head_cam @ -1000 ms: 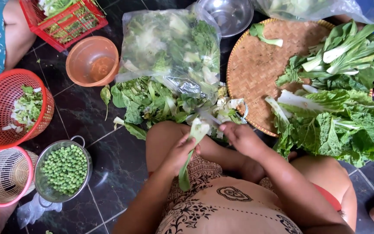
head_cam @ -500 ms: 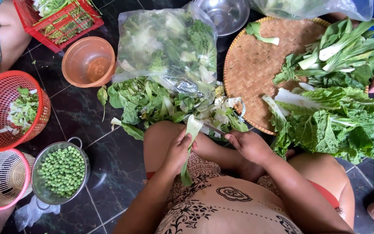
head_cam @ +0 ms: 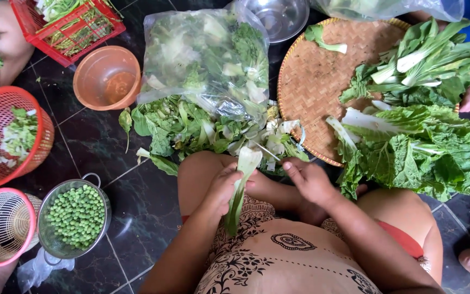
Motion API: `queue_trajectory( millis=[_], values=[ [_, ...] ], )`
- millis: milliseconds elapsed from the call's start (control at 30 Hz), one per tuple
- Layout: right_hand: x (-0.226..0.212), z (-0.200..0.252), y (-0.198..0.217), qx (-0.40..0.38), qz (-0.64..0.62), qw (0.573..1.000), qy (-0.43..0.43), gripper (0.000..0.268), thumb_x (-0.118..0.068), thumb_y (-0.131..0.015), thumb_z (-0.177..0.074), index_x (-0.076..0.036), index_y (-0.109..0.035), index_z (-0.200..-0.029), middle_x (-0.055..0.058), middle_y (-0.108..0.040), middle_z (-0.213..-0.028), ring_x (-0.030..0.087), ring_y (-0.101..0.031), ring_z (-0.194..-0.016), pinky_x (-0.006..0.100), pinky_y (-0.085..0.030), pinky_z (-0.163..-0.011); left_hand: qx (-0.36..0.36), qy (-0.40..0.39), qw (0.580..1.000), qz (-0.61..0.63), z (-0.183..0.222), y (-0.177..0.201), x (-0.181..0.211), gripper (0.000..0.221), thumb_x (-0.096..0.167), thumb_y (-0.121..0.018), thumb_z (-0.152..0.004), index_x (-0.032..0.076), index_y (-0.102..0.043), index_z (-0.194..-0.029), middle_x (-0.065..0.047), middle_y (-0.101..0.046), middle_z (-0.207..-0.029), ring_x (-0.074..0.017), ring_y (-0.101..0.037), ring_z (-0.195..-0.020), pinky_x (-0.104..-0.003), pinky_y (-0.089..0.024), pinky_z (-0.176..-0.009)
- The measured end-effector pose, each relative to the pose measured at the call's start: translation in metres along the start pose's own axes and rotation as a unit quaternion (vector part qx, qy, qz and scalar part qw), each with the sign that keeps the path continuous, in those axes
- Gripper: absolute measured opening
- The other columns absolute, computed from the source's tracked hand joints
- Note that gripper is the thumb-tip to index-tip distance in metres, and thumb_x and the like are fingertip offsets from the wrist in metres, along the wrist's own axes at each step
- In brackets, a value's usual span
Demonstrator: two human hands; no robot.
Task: Trimming the stems of leafy green vegetables with a knife and sorting them into containers while sitting on the floor.
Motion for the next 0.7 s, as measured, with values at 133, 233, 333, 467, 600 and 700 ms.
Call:
queue_trajectory(
  millis=[133, 233, 333, 467, 600, 700],
  values=[
    [-0.019, 0.008, -0.003, 0.013, -0.074, 0.994, 0.081, 0.040, -0.044, -0.041, -0.104, -0.028, -0.065, -0.132, 0.026, -0.075, -0.080, 0.053, -0.070, -0.088, 0.064, -0.056, -0.081, -0.043, 0.003, 0.999, 0.009, -0.017, -0.001, -0.018, 0.030, 0.011, -0.057, -0.093, -0.001, -0.062, -0.121, -0.017, -0.068, -0.080, -0.0188, -0.063, -0.059, -0.028, -0.055, -0.052],
    [-0.024, 0.009, 0.004, 0.026, -0.040, 0.991, 0.126, 0.041, -0.043, -0.044, -0.103, -0.027, -0.062, -0.136, 0.022, -0.075, -0.081, 0.050, -0.071, -0.085, 0.063, -0.057, -0.078, -0.036, -0.025, 0.999, -0.019, -0.008, -0.011, -0.004, 0.024, 0.017, -0.062, -0.096, 0.001, -0.065, -0.114, -0.014, -0.064, -0.071, -0.0166, -0.059, -0.050, -0.024, -0.048, -0.041],
    [-0.022, 0.007, 0.008, 0.025, -0.008, 0.987, 0.161, 0.043, -0.045, -0.044, -0.102, -0.026, -0.062, -0.136, 0.020, -0.076, -0.085, 0.049, -0.071, -0.084, 0.062, -0.058, -0.075, -0.031, -0.042, 0.998, -0.025, -0.003, -0.017, 0.004, 0.023, 0.018, -0.065, -0.098, 0.002, -0.067, -0.115, -0.011, -0.060, -0.073, -0.0151, -0.059, -0.050, -0.023, -0.047, -0.040],
    [-0.021, 0.006, 0.006, 0.034, 0.020, 0.979, 0.202, 0.048, -0.048, -0.044, -0.102, -0.022, -0.059, -0.139, 0.020, -0.076, -0.089, 0.048, -0.072, -0.084, 0.061, -0.058, -0.073, -0.043, -0.019, 0.999, -0.023, -0.009, -0.012, -0.005, 0.033, 0.012, -0.066, -0.093, -0.004, -0.063, -0.122, -0.014, -0.066, -0.087, -0.0171, -0.066, -0.063, -0.024, -0.057, -0.049],
    [-0.012, 0.002, -0.002, 0.042, 0.032, 0.975, 0.217, 0.052, -0.050, -0.045, -0.100, -0.022, -0.056, -0.143, 0.020, -0.074, -0.091, 0.048, -0.071, -0.084, 0.061, -0.058, -0.073, -0.043, -0.020, 0.998, -0.029, -0.003, -0.021, 0.004, 0.037, 0.008, -0.061, -0.095, -0.005, -0.058, -0.129, -0.018, -0.066, -0.093, -0.0180, -0.064, -0.065, -0.021, -0.053, -0.046],
    [-0.012, 0.000, -0.004, 0.044, 0.020, 0.973, 0.225, 0.053, -0.048, -0.045, -0.100, -0.022, -0.054, -0.145, 0.020, -0.075, -0.094, 0.048, -0.071, -0.086, 0.061, -0.058, -0.073, -0.049, -0.023, 0.998, -0.035, -0.004, -0.018, -0.003, 0.033, 0.010, -0.063, -0.095, -0.002, -0.062, -0.126, -0.015, -0.065, -0.089, -0.0168, -0.064, -0.063, -0.020, -0.053, -0.044]
  ],
)
Point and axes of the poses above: each hand's wrist, its own z-axis away from the middle knuckle, its own y-axis out of the back of the hand, x = y × z, the point moved 2 cm from there along -z, towards the middle knuckle
